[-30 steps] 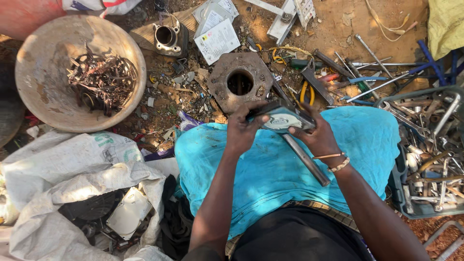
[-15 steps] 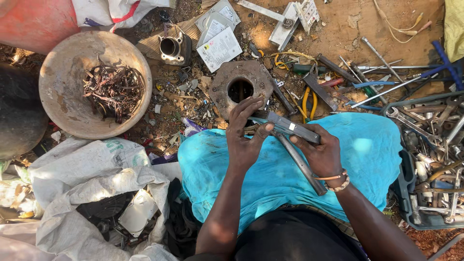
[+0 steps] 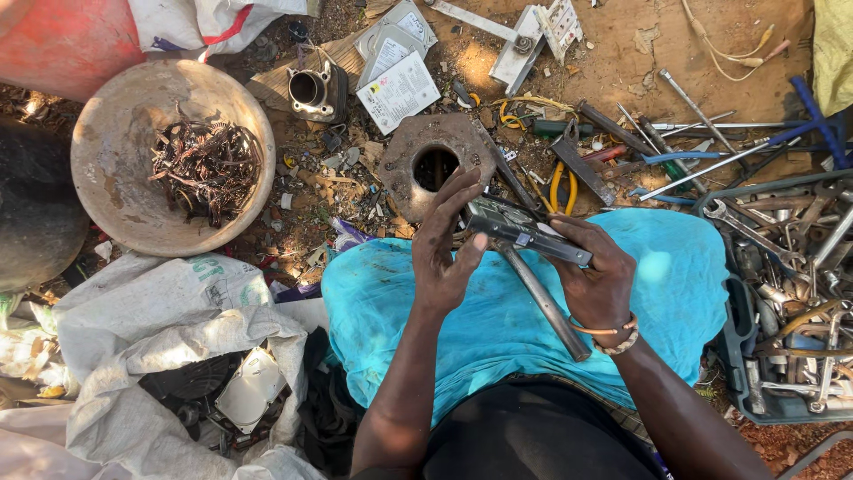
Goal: The person sits on the ground with a blue cloth on their lap and dismantles hard drives placed on a heavy metal block. They hold each drive steady, pry at the casing seam with a screwdriver, and strike it with a hammer to break the case open, then pull off the cover and handle the internal disc and board.
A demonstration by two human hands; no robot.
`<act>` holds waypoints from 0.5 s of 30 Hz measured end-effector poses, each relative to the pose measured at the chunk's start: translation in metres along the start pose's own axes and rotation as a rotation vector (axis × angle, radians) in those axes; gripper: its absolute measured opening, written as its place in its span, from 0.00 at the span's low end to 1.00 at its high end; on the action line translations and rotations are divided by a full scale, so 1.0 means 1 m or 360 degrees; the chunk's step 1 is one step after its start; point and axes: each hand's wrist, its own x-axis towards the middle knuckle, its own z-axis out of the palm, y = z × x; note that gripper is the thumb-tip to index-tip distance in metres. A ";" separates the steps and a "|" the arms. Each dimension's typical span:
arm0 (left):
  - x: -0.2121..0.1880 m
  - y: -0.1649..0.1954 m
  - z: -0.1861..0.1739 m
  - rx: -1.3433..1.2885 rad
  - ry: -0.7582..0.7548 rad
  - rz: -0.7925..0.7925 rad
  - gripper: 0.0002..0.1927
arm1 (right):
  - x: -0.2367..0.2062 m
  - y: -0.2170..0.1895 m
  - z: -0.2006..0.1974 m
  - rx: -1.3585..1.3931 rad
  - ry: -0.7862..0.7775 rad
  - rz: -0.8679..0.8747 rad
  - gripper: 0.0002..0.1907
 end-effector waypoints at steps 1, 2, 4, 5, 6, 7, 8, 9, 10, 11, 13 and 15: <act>-0.001 0.000 -0.001 0.0018 -0.0019 0.0022 0.27 | 0.000 0.000 -0.001 -0.0035 0.0029 -0.0042 0.18; -0.003 0.000 -0.001 0.0014 -0.0043 0.0043 0.27 | 0.000 0.000 -0.002 -0.0069 0.0052 -0.0081 0.19; -0.006 -0.001 -0.004 0.0008 -0.0090 0.0088 0.27 | 0.000 0.001 -0.005 -0.0117 0.0092 -0.0170 0.19; -0.006 -0.001 -0.006 -0.0031 -0.0121 0.0074 0.28 | 0.001 0.001 -0.006 -0.0129 0.0109 -0.0222 0.19; -0.006 -0.001 -0.008 -0.0069 -0.0152 0.0063 0.28 | 0.001 0.002 -0.007 -0.0141 0.0128 -0.0276 0.19; -0.006 -0.002 -0.011 -0.0108 -0.0185 0.0050 0.29 | 0.001 0.002 -0.007 -0.0176 0.0140 -0.0316 0.18; -0.007 -0.002 -0.013 -0.0073 -0.0205 0.0055 0.29 | 0.002 0.003 -0.008 -0.0213 0.0147 -0.0352 0.18; -0.008 -0.002 -0.015 -0.0036 -0.0223 0.0057 0.30 | 0.002 0.004 -0.008 -0.0247 0.0151 -0.0387 0.17; -0.009 -0.002 -0.016 0.0002 -0.0243 0.0063 0.30 | 0.003 0.005 -0.009 -0.0304 0.0168 -0.0438 0.17; -0.011 -0.004 -0.017 -0.0057 -0.0240 0.0029 0.31 | 0.004 0.006 -0.009 -0.0363 0.0188 -0.0492 0.16; -0.015 -0.006 -0.017 -0.0172 -0.0226 -0.0044 0.32 | 0.007 0.006 -0.010 -0.0413 0.0204 -0.0589 0.16; -0.017 -0.013 -0.014 -0.0325 -0.0093 -0.0053 0.36 | 0.010 0.005 -0.009 -0.0399 0.0198 -0.0675 0.16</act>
